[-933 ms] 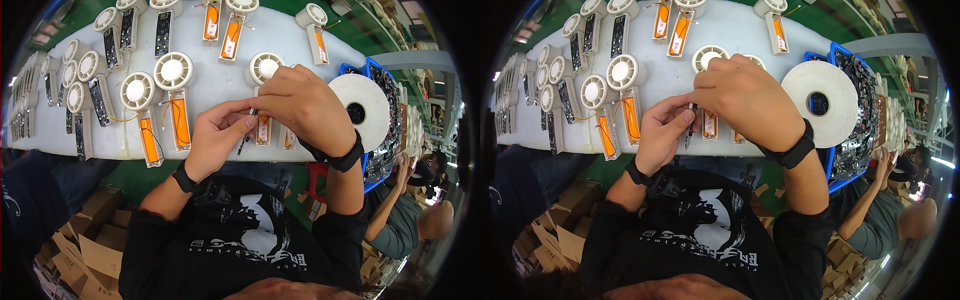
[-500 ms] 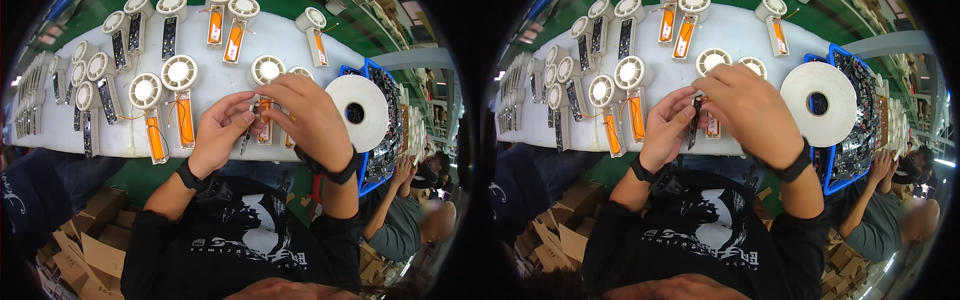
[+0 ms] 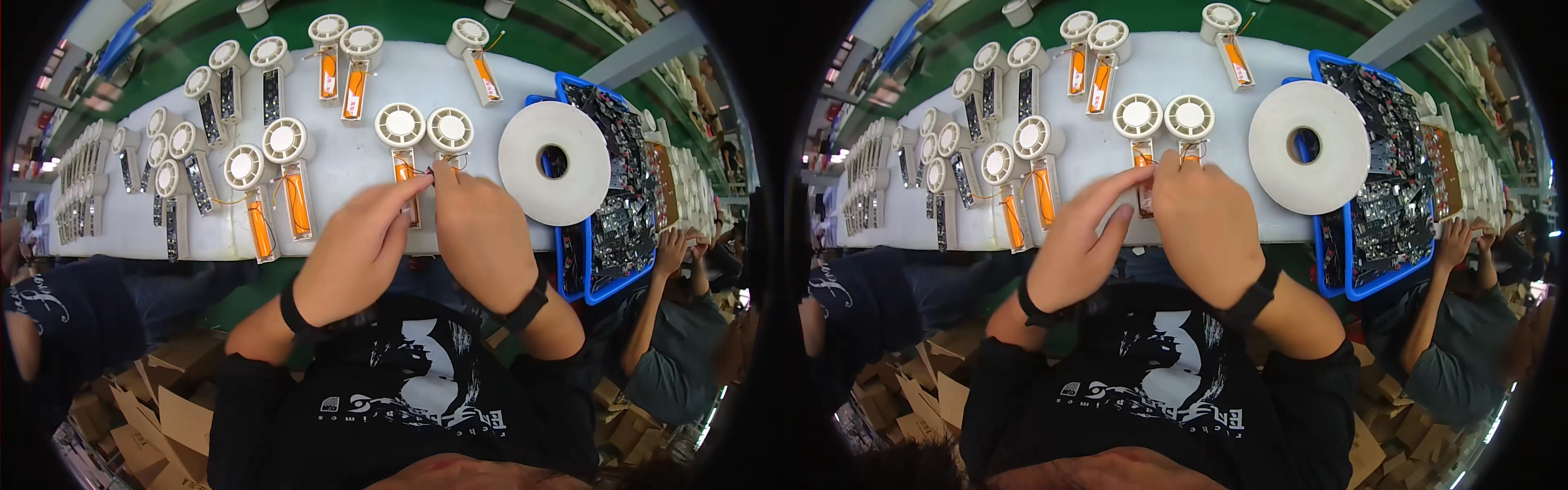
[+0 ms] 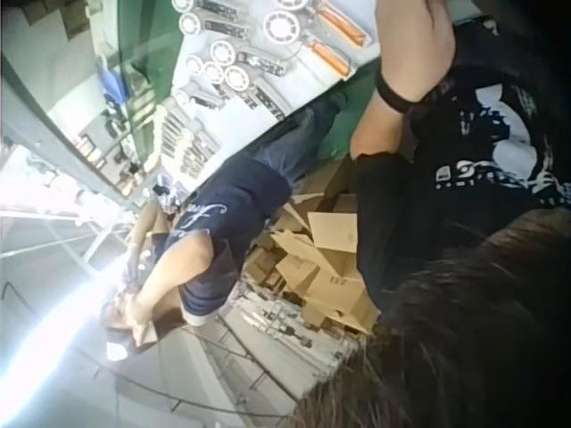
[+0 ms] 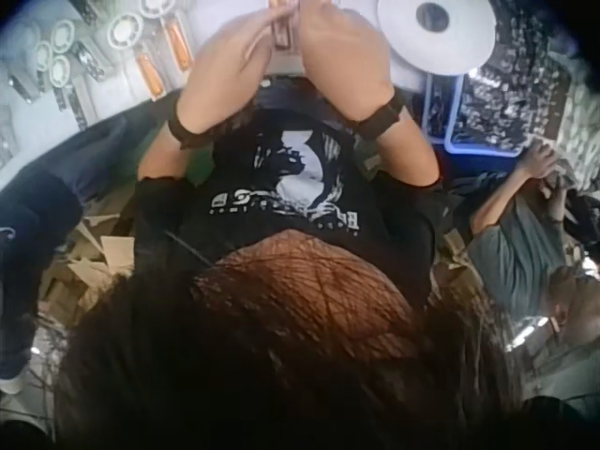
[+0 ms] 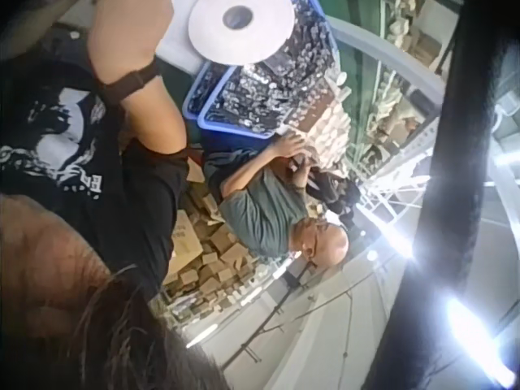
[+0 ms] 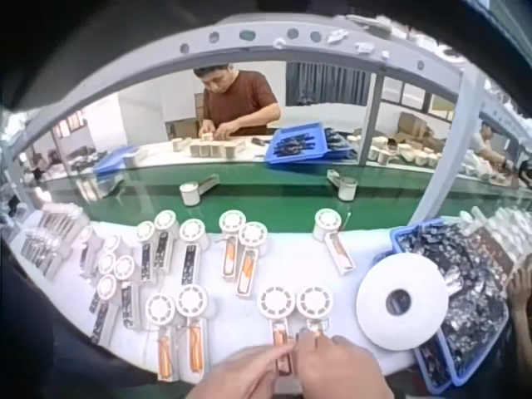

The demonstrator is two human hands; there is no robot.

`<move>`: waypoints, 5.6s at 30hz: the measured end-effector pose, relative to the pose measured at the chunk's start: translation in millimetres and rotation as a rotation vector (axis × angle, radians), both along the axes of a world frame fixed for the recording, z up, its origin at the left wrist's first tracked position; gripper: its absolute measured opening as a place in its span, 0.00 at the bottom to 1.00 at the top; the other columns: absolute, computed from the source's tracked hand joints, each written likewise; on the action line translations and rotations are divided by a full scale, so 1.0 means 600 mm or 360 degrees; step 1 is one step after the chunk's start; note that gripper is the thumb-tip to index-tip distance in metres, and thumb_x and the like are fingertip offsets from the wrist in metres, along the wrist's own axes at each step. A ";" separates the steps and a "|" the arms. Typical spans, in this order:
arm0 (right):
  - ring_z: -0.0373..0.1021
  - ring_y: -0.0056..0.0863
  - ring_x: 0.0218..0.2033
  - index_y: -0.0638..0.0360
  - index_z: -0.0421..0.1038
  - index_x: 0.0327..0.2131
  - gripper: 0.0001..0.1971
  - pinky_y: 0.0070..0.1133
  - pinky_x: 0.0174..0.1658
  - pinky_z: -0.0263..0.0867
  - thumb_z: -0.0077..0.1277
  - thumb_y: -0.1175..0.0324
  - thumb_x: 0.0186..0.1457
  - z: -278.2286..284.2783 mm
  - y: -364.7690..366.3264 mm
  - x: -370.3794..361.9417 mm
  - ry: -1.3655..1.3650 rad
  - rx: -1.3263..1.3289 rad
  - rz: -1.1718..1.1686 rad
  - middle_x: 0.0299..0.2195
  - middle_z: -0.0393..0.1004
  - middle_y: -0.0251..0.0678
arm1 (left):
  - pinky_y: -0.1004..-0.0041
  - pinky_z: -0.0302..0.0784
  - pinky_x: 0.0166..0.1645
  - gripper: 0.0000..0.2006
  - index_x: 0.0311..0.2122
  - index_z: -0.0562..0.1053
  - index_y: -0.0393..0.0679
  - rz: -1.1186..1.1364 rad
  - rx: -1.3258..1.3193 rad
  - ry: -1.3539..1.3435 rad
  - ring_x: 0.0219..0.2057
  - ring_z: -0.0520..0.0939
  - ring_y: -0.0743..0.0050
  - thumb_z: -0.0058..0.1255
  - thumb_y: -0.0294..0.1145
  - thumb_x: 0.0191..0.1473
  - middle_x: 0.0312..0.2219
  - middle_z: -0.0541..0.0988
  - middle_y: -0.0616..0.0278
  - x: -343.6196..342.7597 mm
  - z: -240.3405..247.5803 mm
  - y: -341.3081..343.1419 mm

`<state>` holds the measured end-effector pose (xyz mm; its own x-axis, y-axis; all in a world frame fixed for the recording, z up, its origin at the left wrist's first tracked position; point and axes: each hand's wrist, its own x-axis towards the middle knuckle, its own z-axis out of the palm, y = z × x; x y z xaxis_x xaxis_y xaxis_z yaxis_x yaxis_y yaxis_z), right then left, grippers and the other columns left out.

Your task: The person assembles portable fans by connecting battery wires to circuit boards and pressing the circuit boards into the fan casings by hand.

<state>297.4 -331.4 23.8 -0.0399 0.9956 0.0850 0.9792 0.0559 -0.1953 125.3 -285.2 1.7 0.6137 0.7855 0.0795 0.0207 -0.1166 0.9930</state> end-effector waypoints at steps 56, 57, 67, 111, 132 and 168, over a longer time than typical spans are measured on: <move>0.73 0.39 0.15 0.57 0.70 0.36 0.13 0.32 0.19 0.68 0.59 0.59 0.56 -0.072 0.019 -0.048 -0.0058 0.0269 -0.0131 0.14 0.73 0.39 | 0.66 0.72 0.58 0.42 0.68 0.55 0.35 -0.0667 0.0607 0.0833 0.52 0.79 0.53 0.62 0.29 0.49 0.52 0.76 0.40 0.037 -0.039 0.232; 0.73 0.39 0.15 0.56 0.70 0.35 0.13 0.32 0.19 0.67 0.59 0.59 0.56 -0.074 0.019 -0.050 -0.0061 0.0279 -0.0153 0.14 0.72 0.39 | 0.66 0.72 0.58 0.42 0.68 0.55 0.35 -0.0668 0.0606 0.0832 0.52 0.79 0.53 0.62 0.29 0.49 0.52 0.76 0.40 0.038 -0.039 0.235; 0.72 0.36 0.14 0.55 0.70 0.35 0.12 0.30 0.17 0.66 0.59 0.59 0.57 -0.092 0.022 -0.046 -0.0065 0.0407 -0.0160 0.13 0.72 0.35 | 0.62 0.66 0.62 0.48 0.70 0.50 0.35 -0.0809 0.0634 0.0928 0.57 0.71 0.46 0.65 0.34 0.49 0.56 0.69 0.36 0.030 -0.016 0.232; 0.61 0.11 0.22 0.65 0.80 0.39 0.07 0.15 0.25 0.57 0.55 0.75 0.60 -0.097 -0.027 0.081 0.1372 0.0380 -0.0042 0.21 0.72 0.28 | 0.51 0.77 0.37 0.15 0.51 0.73 0.49 -0.0004 0.1076 0.1288 0.31 0.82 0.44 0.50 0.34 0.59 0.26 0.80 0.50 0.022 -0.027 0.017; 0.70 0.20 0.23 0.68 0.78 0.36 0.04 0.19 0.29 0.65 0.55 0.78 0.58 -0.139 -0.031 0.106 0.1376 0.0360 -0.0005 0.25 0.78 0.38 | 0.60 0.80 0.41 0.10 0.36 0.81 0.47 0.1051 0.0891 0.1474 0.33 0.85 0.49 0.56 0.38 0.51 0.30 0.84 0.50 -0.225 0.160 0.318; 0.72 0.31 0.19 0.59 0.79 0.33 0.03 0.26 0.22 0.66 0.59 0.74 0.54 -0.136 -0.013 0.109 0.1288 0.0368 -0.0045 0.22 0.77 0.37 | 0.53 0.76 0.54 0.30 0.56 0.70 0.36 0.0268 0.1384 0.2010 0.51 0.79 0.39 0.55 0.50 0.56 0.50 0.77 0.36 0.102 -0.056 0.787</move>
<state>362.7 -339.3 -57.6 0.1456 0.9494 0.2784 0.5437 0.1583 -0.8242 186.5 187.3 -31.8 0.5435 0.8380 0.0485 0.8392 -0.5413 -0.0520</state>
